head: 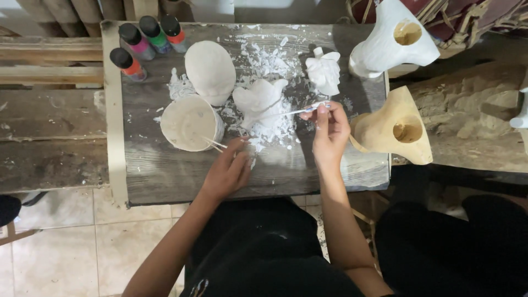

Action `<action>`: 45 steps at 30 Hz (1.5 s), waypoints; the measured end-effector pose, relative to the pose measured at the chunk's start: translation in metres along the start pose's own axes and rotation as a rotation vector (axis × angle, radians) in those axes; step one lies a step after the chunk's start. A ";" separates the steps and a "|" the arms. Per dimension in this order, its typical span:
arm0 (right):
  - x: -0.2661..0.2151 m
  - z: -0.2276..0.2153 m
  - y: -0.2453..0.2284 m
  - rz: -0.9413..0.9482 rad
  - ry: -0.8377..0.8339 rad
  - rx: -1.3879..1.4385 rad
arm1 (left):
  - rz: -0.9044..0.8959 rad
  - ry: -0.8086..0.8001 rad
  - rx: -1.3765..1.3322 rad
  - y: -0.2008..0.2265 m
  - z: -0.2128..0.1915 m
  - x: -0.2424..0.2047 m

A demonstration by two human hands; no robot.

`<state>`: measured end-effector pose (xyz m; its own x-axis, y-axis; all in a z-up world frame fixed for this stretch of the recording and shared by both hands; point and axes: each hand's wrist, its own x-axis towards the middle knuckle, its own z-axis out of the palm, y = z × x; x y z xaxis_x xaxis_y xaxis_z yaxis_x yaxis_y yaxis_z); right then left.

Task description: Applying white paste to a small figurine using a wooden stick

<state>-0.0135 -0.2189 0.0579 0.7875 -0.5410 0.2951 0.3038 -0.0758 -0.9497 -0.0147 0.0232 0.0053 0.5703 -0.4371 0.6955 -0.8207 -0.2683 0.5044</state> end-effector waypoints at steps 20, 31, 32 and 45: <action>0.001 0.020 -0.031 -0.176 -0.163 -0.273 | -0.039 0.012 0.050 -0.005 -0.011 0.003; 0.001 0.024 -0.041 -0.323 -0.196 -0.401 | -0.049 0.027 -0.011 -0.007 -0.008 -0.002; 0.002 0.019 -0.035 -0.343 -0.174 -0.399 | -0.045 0.027 -0.003 -0.007 -0.008 -0.002; -0.004 0.030 -0.052 -0.377 -0.238 -0.431 | -0.039 0.047 0.016 -0.009 -0.006 -0.006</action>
<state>-0.0161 -0.1876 0.1093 0.7809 -0.2135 0.5870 0.3798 -0.5838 -0.7176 -0.0106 0.0335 0.0005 0.6027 -0.3854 0.6987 -0.7979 -0.2979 0.5240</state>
